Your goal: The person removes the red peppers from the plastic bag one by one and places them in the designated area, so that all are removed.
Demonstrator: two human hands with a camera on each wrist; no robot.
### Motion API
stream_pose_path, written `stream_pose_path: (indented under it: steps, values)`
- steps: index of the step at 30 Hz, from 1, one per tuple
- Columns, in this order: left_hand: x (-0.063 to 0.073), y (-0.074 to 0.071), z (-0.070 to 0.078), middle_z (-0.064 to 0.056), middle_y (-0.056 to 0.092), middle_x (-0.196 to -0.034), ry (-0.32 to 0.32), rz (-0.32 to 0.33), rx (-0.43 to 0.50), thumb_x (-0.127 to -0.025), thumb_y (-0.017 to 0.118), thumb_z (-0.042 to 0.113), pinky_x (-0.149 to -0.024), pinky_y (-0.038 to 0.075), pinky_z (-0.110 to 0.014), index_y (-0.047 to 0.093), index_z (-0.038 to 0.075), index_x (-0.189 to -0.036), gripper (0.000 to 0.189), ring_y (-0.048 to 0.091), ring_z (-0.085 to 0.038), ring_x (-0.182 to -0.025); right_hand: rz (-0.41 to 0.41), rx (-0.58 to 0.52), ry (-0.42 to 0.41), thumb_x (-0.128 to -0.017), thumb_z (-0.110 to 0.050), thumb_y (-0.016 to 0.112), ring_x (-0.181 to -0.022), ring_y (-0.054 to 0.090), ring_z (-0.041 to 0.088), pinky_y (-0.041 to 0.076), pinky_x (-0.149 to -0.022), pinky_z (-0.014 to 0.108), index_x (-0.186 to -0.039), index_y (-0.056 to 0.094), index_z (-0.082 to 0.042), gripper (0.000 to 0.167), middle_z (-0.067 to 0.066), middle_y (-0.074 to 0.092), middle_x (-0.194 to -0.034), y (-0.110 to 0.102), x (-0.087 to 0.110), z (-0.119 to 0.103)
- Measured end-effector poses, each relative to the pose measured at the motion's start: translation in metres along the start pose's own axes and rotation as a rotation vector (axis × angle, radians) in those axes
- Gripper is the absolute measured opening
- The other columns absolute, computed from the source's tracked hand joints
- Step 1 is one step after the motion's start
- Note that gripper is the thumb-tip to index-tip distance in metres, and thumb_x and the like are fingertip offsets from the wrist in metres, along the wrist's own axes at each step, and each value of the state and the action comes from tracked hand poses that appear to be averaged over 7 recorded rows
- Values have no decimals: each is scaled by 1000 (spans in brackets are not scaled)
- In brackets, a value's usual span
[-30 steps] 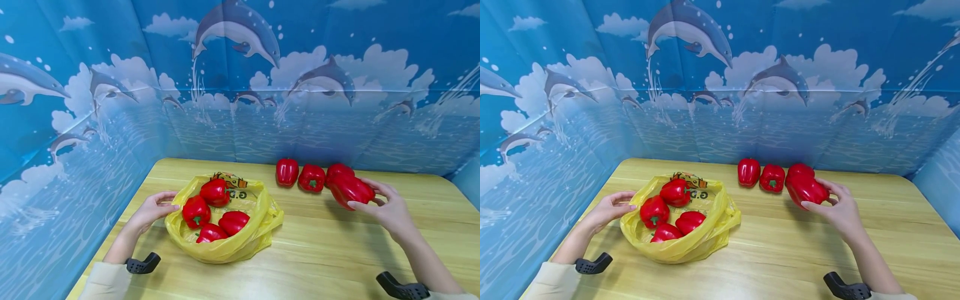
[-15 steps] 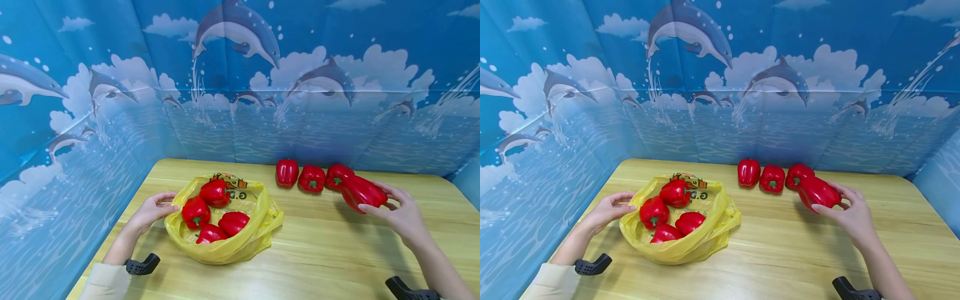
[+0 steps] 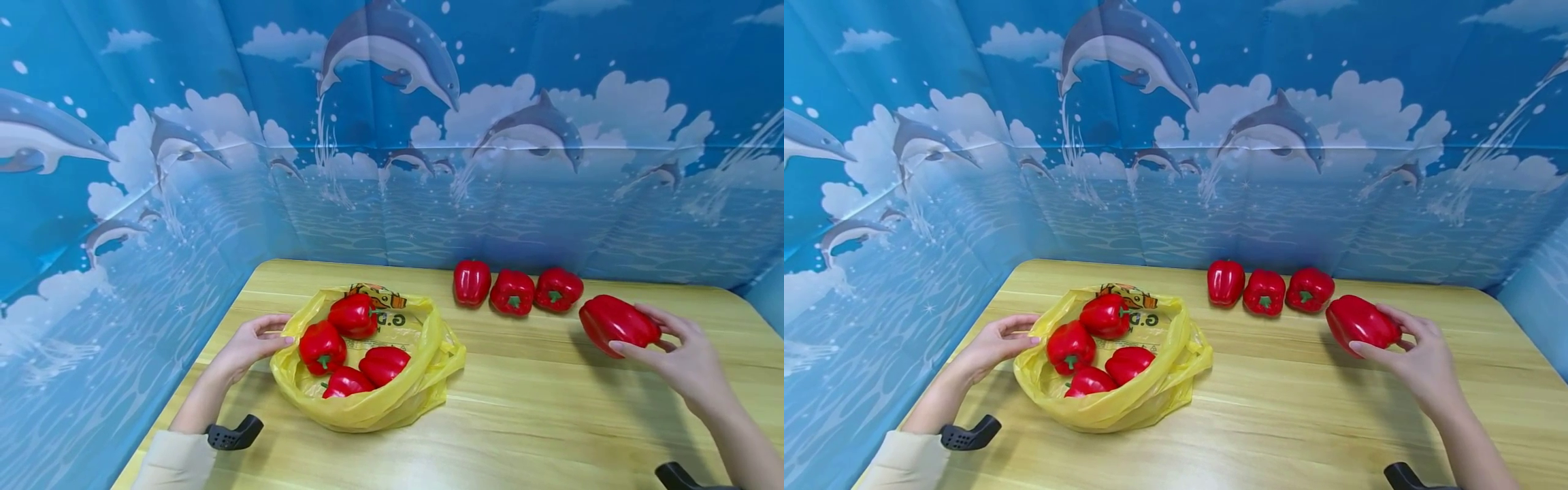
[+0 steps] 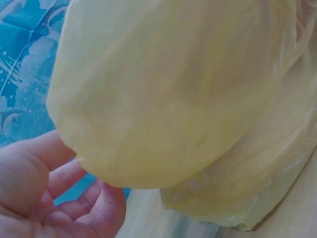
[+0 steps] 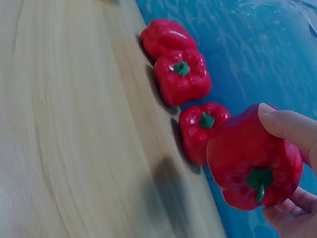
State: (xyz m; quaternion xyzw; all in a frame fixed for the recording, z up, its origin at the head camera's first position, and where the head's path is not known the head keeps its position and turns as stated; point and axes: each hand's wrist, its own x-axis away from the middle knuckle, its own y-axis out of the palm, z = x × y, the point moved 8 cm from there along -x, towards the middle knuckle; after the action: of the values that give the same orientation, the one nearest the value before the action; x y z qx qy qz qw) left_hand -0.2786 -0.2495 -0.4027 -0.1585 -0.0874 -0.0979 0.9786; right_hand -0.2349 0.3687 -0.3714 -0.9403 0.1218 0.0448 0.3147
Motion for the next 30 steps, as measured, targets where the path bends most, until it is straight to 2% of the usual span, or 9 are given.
stream_pose_path:
  steps: [9, 16, 24, 30]
  values:
    - [0, 0, 0, -24, 50, -125, 6, 2, 2, -86, 67, 12, -75, 52, -27, 43, -7, -133, 55, 55, -22, -102, 13, 43, 51, -78, -27, 77, -90, 30, -2, 43, -58, 9, -141, 43, -14, 73, 9, 35, -116, -2, -3, 21]
    - [-1, 1, -1, -24, 50, -125, 4, 1, 8, -86, 67, 12, -74, 52, -26, 43, -7, -133, 56, 56, -20, -101, -14, 56, 137, -80, -34, 74, -94, 34, 21, 49, -54, 23, -144, 37, -19, 76, 24, 29, -126, 2, -8, 38]
    - [-1, 2, 0, -23, 51, -124, 7, -7, 10, -86, 67, 12, -74, 53, -27, 44, -6, -133, 55, 57, -19, -99, -17, 91, 164, -80, -40, 71, -108, 31, 49, 46, -52, 26, -146, 32, -11, 81, 33, 26, -134, 6, -15, 43]
    - [-1, 3, 0, -24, 51, -124, 10, -9, 6, -86, 66, 12, -74, 53, -27, 43, -7, -133, 55, 57, -19, -99, -2, 84, 191, -81, -41, 70, -113, 28, 52, 45, -51, 25, -144, 31, -4, 83, 35, 25, -135, 9, -22, 44]
